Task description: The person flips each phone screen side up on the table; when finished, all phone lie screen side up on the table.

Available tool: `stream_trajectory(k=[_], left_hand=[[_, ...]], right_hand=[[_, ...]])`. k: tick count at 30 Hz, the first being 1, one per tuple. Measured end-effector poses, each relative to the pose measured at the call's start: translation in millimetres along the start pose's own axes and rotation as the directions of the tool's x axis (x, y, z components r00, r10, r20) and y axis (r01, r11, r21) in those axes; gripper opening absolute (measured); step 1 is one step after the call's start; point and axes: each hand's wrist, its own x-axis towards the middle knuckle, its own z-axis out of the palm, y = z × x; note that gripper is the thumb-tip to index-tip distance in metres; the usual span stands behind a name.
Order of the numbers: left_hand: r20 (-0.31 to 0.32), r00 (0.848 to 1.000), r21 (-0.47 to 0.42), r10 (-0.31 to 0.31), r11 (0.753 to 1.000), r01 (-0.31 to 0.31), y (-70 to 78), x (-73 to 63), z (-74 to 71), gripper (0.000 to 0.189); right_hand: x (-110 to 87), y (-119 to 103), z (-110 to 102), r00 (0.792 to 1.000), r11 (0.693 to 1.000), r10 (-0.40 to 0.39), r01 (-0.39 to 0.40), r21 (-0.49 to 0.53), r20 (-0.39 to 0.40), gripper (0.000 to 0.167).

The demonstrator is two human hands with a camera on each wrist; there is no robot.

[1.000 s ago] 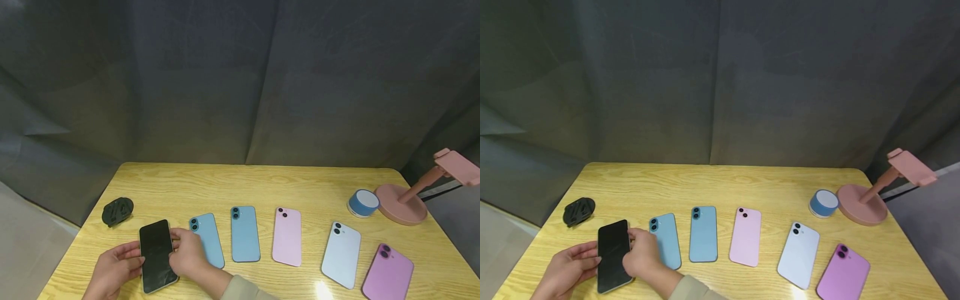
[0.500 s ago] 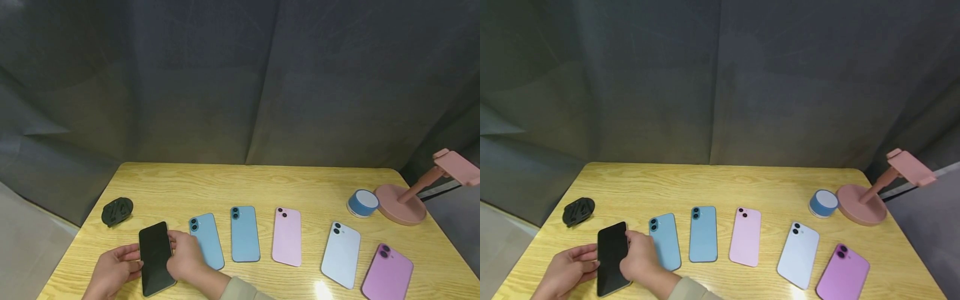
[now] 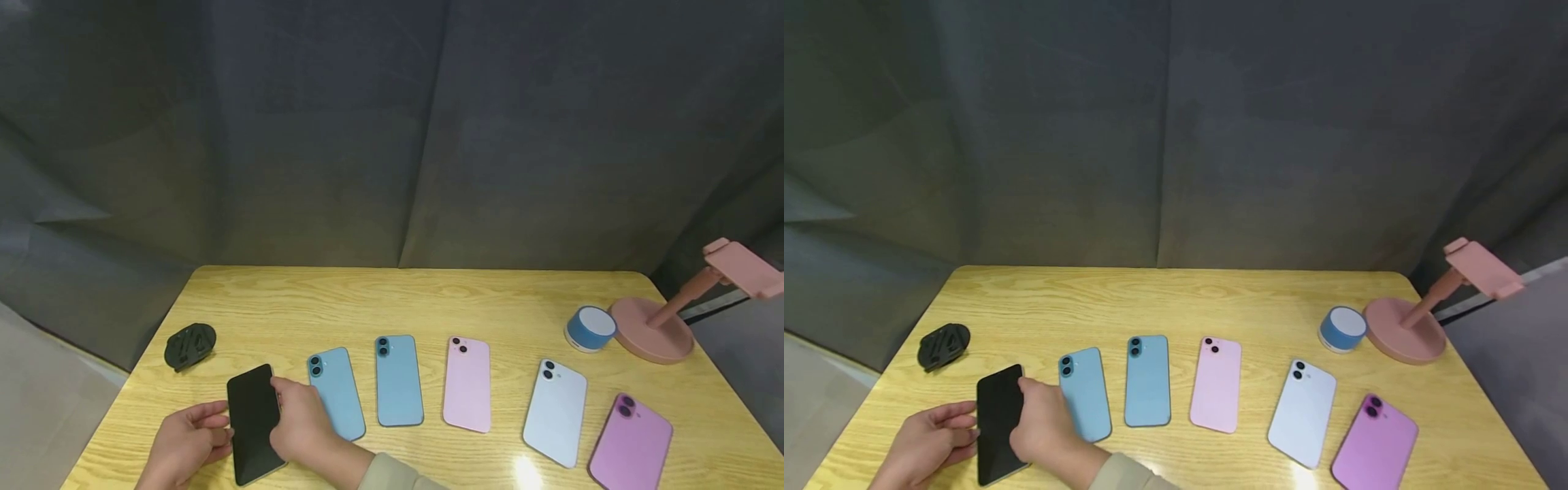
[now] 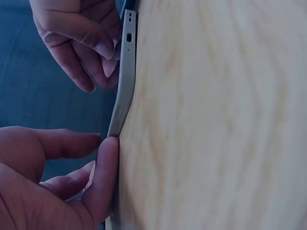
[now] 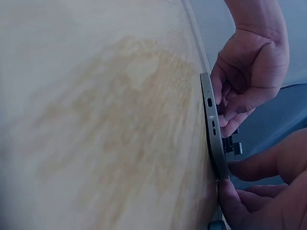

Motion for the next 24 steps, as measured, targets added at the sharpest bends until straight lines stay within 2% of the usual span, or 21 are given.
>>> stream_trajectory(k=[3, 7, 10, 13, 16, 19, 24], left_hand=[[-0.005, 1.0, 0.02, 0.009, 1.0, -0.009, 0.7, -1.7, 0.0, 0.054], [-0.046, 0.997, 0.097, 0.062, 0.994, -0.057, 5.8, -6.4, 2.4, 0.058], [-0.082, 0.99, 0.164, 0.115, 0.981, -0.1, 13.4, -11.3, 7.9, 0.061], [-0.084, 0.986, 0.177, 0.146, 0.976, -0.129, 21.6, -15.3, 17.5, 0.061], [-0.042, 0.989, 0.134, 0.144, 0.981, -0.137, 28.9, -18.0, 29.3, 0.059], [0.039, 0.988, 0.087, 0.149, 0.984, -0.152, 34.7, -19.3, 42.1, 0.058], [0.143, 0.976, 0.031, 0.164, 0.985, -0.17, 41.1, -18.2, 60.0, 0.057]], right_hand=[[-1.2, 0.4, -3.1, 1.0, 1.0, -0.004, 0.004, 0.024, 0.011, 0.076], [-5.4, 4.2, -14.2, 0.999, 0.992, -0.013, 0.008, 0.126, 0.044, 0.065], [-10.1, 8.5, -26.1, 0.998, 0.981, -0.02, 0.01, 0.193, 0.051, 0.06], [-14.3, 13.0, -38.3, 0.999, 0.976, -0.033, 0.024, 0.216, 0.037, 0.057], [-16.8, 17.5, -49.9, 0.999, 0.976, -0.035, 0.03, 0.215, 0.02, 0.053], [-17.9, 22.2, -60.0, 1.0, 0.98, -0.021, 0.02, 0.199, 0.005, 0.052], [-15.8, 32.5, -73.0, 1.0, 0.992, 0.005, -0.002, 0.126, -0.031, 0.052]])
